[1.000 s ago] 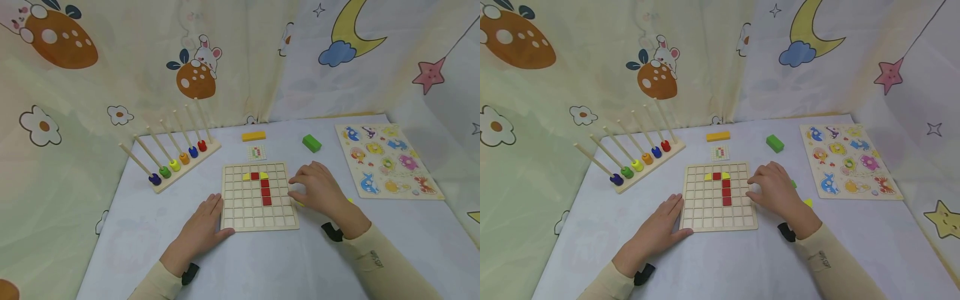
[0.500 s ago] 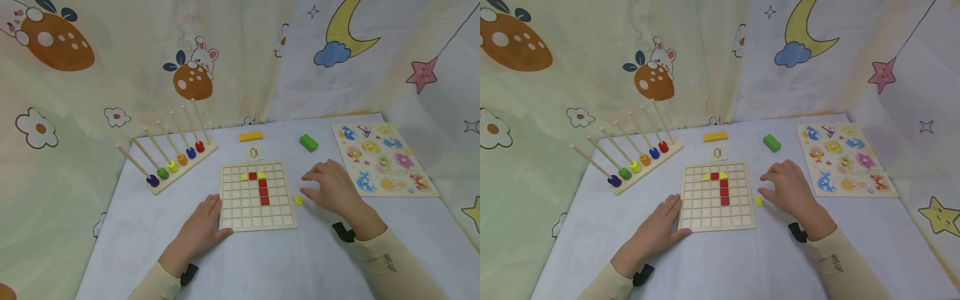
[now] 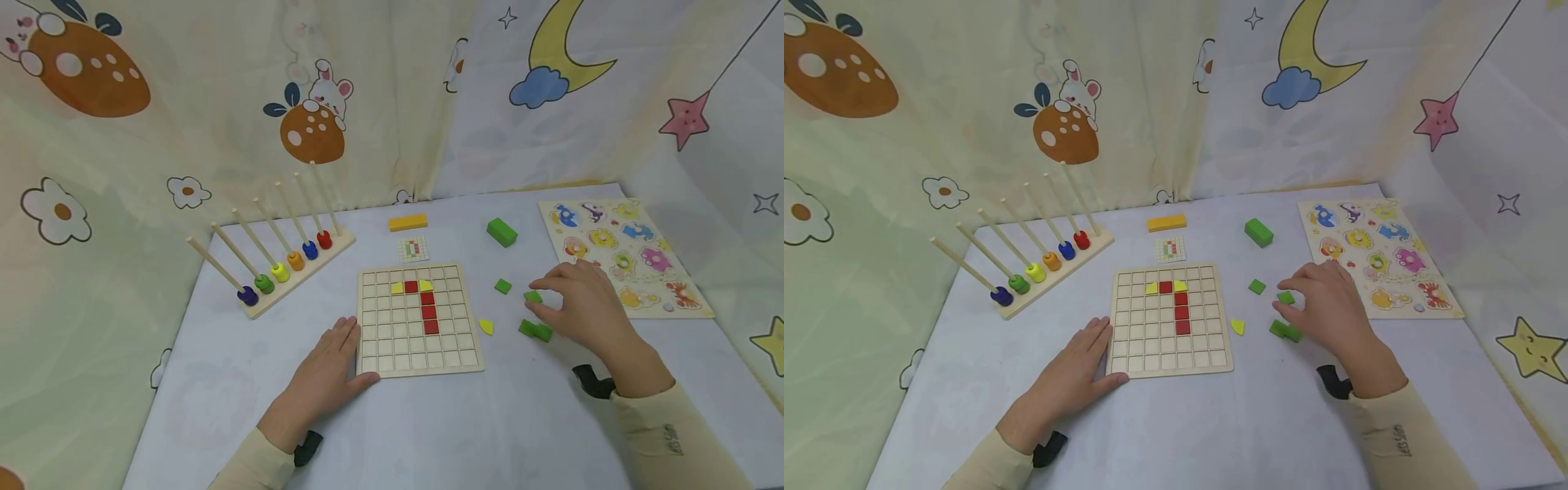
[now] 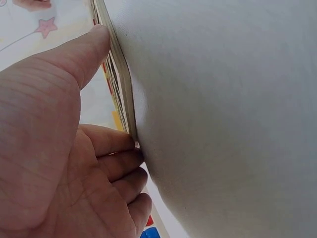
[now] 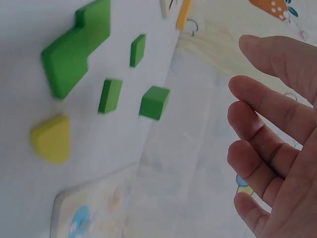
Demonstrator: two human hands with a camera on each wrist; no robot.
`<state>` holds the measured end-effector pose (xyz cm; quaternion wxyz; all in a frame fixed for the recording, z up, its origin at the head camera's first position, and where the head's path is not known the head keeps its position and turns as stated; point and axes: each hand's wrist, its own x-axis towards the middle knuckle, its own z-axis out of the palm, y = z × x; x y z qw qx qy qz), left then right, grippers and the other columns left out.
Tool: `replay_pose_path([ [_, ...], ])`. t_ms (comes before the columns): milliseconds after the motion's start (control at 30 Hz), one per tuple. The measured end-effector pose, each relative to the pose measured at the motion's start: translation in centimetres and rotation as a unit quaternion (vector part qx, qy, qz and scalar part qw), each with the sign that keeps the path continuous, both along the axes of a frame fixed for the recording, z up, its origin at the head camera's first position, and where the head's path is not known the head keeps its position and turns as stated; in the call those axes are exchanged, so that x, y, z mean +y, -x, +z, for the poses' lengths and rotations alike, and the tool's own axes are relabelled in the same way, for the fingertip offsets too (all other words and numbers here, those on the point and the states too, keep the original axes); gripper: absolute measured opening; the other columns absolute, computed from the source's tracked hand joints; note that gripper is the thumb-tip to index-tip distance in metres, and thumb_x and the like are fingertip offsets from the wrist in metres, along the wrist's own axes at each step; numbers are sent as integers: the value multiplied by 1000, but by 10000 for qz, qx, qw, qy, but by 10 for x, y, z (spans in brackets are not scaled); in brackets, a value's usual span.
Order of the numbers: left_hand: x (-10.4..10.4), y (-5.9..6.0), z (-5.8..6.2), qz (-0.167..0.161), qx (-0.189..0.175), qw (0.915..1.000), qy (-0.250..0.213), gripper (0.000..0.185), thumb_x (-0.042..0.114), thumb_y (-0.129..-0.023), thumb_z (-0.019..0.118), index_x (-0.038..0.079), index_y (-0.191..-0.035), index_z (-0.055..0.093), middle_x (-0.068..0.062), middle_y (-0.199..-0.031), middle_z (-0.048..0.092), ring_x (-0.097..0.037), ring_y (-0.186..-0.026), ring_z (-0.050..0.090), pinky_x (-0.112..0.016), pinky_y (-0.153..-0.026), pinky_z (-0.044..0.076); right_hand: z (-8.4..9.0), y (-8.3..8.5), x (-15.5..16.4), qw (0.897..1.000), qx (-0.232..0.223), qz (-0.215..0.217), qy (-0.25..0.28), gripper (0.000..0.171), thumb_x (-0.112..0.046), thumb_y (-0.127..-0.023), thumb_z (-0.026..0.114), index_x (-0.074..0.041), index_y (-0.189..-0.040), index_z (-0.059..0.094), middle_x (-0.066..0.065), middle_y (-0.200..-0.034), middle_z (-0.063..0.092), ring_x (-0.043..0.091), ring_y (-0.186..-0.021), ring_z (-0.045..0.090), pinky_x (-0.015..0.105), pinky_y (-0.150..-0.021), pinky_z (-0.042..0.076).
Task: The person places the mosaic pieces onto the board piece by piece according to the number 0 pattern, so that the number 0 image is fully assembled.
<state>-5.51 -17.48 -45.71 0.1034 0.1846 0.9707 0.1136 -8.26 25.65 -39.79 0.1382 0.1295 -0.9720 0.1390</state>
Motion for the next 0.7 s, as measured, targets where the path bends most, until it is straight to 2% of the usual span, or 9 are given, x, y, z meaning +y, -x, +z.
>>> replay_pose_path([
  [267, 1, 1, 0, 10, -63, 10000, 39, 102, 65, -92, 69, 2, -163, 32, -13, -174, 26, -31, -164, 19, -48, -133, 23, -4, -9, 26, 9976, -460, -491, -145, 35, -28, -79, 91, -10, -108, 82, 15, -104, 72, 36, -98, 58, 57, -89, 45],
  [367, 1, 1, 0, 9, -71, 10000, 68, 102, 65, -92, 70, 2, -163, 32, -13, -174, 26, -31, -164, 19, -48, -133, 23, -6, -12, 32, 9959, -623, -619, -232, 36, -29, -80, 90, -10, -109, 82, 16, -105, 72, 35, -96, 57, 51, -81, 45],
  [500, 0, 1, 1, 13, -77, 9999, 89, 102, 65, -92, 69, 2, -163, 32, -13, -174, 27, -31, -164, 19, -48, -133, 23, -11, -15, 38, 9940, -815, -684, -247, 36, -29, -81, 89, -9, -110, 82, 19, -107, 71, 37, -97, 57, 58, -94, 45],
  [567, 0, 1, 0, 20, -80, 9999, 91, 103, 65, -92, 70, 2, -163, 32, -13, -174, 27, -31, -164, 19, -48, -133, 23, -14, -16, 41, 9939, -837, -672, -251, 35, -28, -81, 89, -9, -110, 82, 20, -107, 71, 38, -98, 59, 62, -95, 45],
  [700, -1, 1, 0, 67, -102, 9999, 101, 103, 65, -91, 70, 2, -163, 31, -12, -174, 26, -30, -164, 19, -48, -133, 23, -20, -17, 45, 9946, -814, -578, -267, 33, -28, -80, 89, -9, -106, 83, 18, -104, 72, 38, -94, 60, 59, -86, 47],
])
